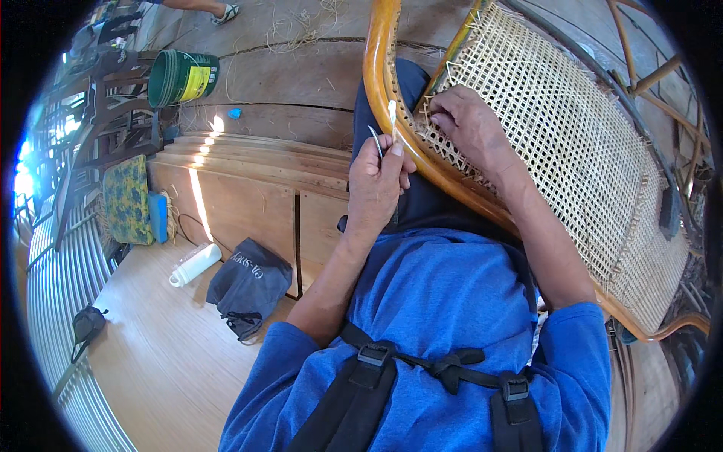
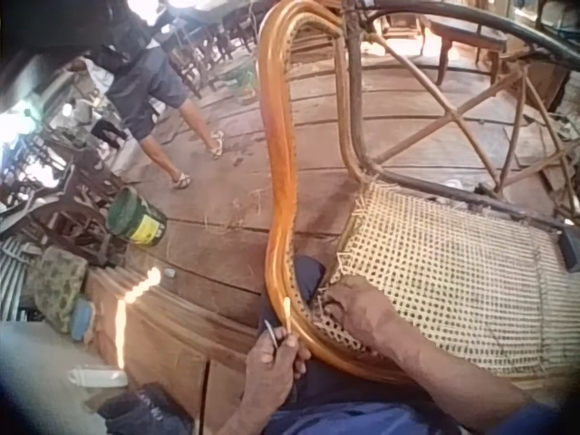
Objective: Repairing or weaving a rattan chair seat using strips of material and tools.
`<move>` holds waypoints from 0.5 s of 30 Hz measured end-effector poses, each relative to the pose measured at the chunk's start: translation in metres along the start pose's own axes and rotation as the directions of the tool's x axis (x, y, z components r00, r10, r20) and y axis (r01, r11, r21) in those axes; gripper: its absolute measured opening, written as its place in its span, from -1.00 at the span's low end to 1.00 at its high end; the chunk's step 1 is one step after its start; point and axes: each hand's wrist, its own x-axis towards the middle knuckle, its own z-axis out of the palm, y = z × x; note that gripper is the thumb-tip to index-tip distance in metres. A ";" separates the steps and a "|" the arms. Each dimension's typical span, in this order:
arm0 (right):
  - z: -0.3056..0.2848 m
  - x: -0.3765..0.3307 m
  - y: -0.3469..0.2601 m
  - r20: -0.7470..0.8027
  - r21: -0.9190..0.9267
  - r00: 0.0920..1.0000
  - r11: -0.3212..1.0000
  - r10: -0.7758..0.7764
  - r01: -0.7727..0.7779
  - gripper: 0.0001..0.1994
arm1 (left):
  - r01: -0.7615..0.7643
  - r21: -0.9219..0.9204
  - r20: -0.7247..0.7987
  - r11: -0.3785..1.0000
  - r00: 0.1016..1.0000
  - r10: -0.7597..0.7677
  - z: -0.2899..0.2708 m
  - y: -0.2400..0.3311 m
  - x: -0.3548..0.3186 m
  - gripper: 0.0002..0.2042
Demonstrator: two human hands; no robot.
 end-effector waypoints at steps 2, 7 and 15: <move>-0.002 0.006 0.000 0.137 -0.021 0.990 0.999 0.040 -0.037 -0.90 | 0.009 0.010 0.002 1.000 1.000 -0.009 0.001 0.001 0.000 -0.84; -0.006 0.011 0.003 0.245 -0.151 0.968 0.988 0.057 -0.020 -0.90 | 0.018 0.040 0.026 0.999 0.999 -0.019 0.002 0.002 -0.001 -0.82; 0.006 -0.002 0.012 0.028 -0.213 0.993 0.969 -0.118 0.122 -0.91 | 0.098 0.138 0.007 0.986 0.995 -0.099 0.005 0.004 0.002 -0.86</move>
